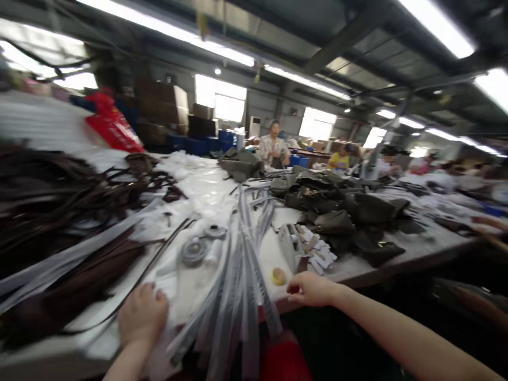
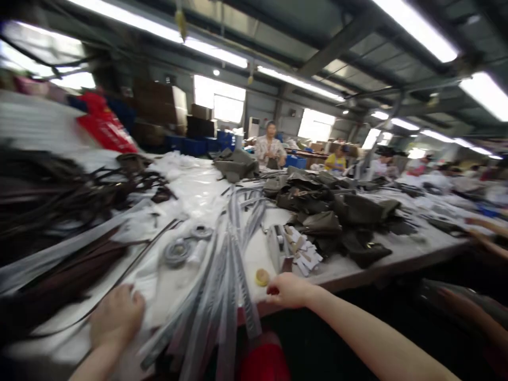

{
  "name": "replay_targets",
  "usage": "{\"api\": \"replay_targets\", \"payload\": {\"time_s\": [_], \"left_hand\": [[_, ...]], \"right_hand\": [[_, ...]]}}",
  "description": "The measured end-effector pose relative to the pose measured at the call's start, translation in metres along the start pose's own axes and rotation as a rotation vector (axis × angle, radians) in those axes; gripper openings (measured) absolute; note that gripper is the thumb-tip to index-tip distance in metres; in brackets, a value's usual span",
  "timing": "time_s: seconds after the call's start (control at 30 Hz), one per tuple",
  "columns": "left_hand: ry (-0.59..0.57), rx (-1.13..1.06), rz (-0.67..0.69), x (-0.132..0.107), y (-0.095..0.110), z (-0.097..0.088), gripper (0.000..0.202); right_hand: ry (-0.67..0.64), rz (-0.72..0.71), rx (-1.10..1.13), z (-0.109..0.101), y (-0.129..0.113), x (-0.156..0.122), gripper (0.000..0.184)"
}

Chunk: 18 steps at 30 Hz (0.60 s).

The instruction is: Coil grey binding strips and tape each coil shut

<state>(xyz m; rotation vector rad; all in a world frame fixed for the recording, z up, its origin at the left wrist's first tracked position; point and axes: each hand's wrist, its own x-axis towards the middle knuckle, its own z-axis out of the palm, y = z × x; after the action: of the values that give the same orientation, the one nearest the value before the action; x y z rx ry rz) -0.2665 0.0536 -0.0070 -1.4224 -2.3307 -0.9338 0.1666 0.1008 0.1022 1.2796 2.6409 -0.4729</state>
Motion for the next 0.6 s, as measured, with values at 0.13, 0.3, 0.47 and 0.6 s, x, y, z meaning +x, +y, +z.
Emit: {"api": "replay_targets", "payload": {"time_s": [0.13,0.3,0.47,0.6], "left_hand": [[-0.100,0.068,-0.090,-0.013,-0.013,0.000,0.030],[-0.094,0.072,-0.170,-0.009,-0.010,0.011,0.031],[-0.091,0.050,-0.193,-0.014,-0.012,0.014,0.030],[-0.095,0.049,-0.202,-0.013,-0.012,0.015,0.031]], "right_hand": [[0.051,-0.229,-0.069,-0.008,-0.039,0.074,0.024],[0.108,-0.365,-0.109,-0.003,-0.088,0.177,0.025],[0.301,-0.301,-0.115,-0.008,-0.134,0.262,0.036],[0.327,-0.262,-0.123,0.000,-0.161,0.301,0.038]]}}
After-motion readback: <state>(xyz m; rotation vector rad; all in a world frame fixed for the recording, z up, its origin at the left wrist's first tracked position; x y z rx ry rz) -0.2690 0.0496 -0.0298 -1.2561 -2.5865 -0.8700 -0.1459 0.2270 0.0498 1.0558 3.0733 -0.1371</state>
